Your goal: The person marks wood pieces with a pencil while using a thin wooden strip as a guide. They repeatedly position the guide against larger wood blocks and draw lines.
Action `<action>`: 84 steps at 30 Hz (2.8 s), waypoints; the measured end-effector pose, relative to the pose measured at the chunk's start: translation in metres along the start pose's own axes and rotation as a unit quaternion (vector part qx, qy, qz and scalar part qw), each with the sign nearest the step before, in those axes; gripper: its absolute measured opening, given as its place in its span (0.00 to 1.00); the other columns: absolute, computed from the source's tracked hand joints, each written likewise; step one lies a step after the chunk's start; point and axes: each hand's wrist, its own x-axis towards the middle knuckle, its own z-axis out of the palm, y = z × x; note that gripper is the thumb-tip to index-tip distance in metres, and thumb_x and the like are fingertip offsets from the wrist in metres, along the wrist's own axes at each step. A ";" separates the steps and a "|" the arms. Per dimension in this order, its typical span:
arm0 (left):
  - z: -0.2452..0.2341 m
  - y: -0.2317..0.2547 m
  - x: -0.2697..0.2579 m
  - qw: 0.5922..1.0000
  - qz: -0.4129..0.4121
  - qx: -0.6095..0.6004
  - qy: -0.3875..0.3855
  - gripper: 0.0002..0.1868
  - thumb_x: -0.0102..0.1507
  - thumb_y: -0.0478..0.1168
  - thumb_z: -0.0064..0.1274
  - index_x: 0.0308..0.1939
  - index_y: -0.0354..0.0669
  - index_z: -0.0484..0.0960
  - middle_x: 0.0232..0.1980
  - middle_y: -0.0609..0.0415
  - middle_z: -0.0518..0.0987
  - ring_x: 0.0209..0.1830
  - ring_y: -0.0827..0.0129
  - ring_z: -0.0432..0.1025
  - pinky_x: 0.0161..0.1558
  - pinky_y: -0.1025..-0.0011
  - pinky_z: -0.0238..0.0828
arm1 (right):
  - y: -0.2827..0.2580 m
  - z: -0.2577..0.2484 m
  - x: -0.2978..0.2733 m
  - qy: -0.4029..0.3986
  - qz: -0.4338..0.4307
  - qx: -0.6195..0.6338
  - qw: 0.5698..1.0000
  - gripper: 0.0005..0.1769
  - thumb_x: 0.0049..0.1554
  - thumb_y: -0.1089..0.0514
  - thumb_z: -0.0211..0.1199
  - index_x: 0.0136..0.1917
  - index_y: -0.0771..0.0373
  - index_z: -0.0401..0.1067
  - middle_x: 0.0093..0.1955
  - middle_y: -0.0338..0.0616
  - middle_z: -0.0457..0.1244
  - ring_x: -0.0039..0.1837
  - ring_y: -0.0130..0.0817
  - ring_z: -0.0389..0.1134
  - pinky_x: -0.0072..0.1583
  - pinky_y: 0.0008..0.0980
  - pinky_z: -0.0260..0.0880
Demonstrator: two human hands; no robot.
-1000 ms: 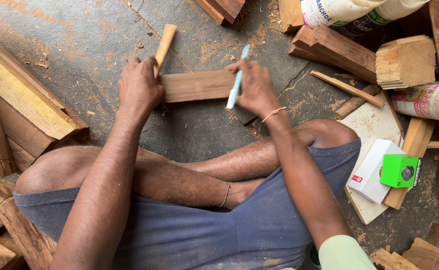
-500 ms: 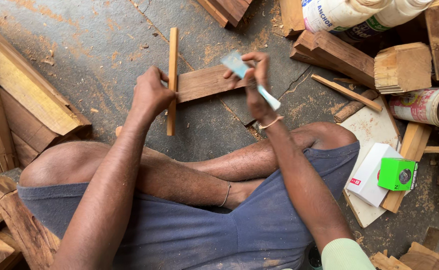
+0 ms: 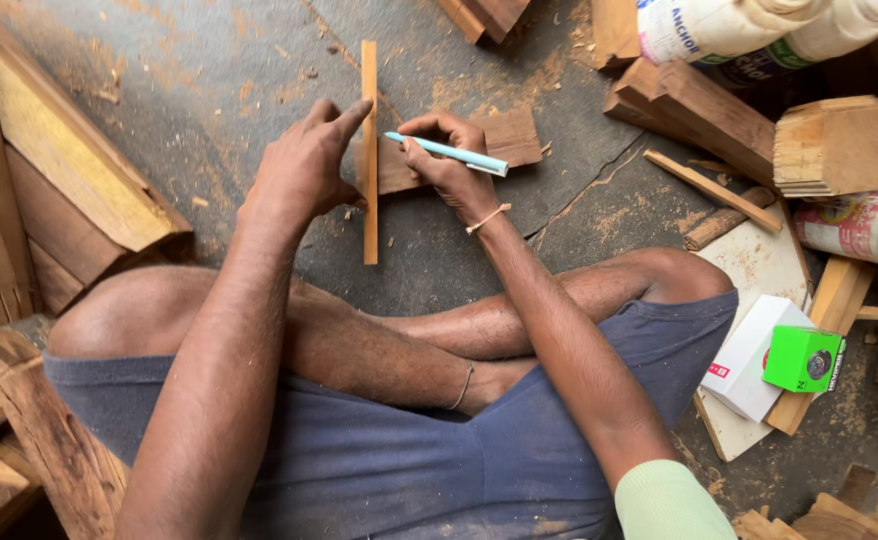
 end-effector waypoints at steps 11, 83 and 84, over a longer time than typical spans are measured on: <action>0.011 -0.001 0.007 0.999 0.026 0.022 -0.013 0.73 0.39 0.49 0.81 0.80 0.49 0.50 0.73 0.52 0.66 0.64 0.57 0.72 0.59 0.62 0.77 | 0.008 0.008 0.001 0.022 -0.076 -0.149 0.986 0.06 0.58 0.64 0.67 0.50 0.62 0.80 0.45 0.36 0.71 0.43 0.19 0.72 0.45 0.22 0.77; 0.026 0.002 0.011 1.000 0.029 -0.003 0.001 0.75 0.37 0.48 0.82 0.80 0.44 0.48 0.70 0.46 0.68 0.66 0.51 0.70 0.61 0.59 0.75 | 0.018 0.015 0.007 0.044 -0.139 -0.201 0.969 0.04 0.55 0.64 0.70 0.44 0.63 0.77 0.39 0.38 0.69 0.42 0.23 0.73 0.43 0.26 0.75; 0.026 0.001 0.011 0.999 0.031 -0.005 0.003 0.75 0.37 0.48 0.82 0.80 0.44 0.48 0.70 0.46 0.68 0.66 0.51 0.70 0.61 0.59 0.75 | 0.017 0.015 0.007 0.044 -0.138 -0.204 0.968 0.04 0.55 0.64 0.70 0.43 0.63 0.76 0.39 0.38 0.69 0.42 0.23 0.73 0.43 0.26 0.75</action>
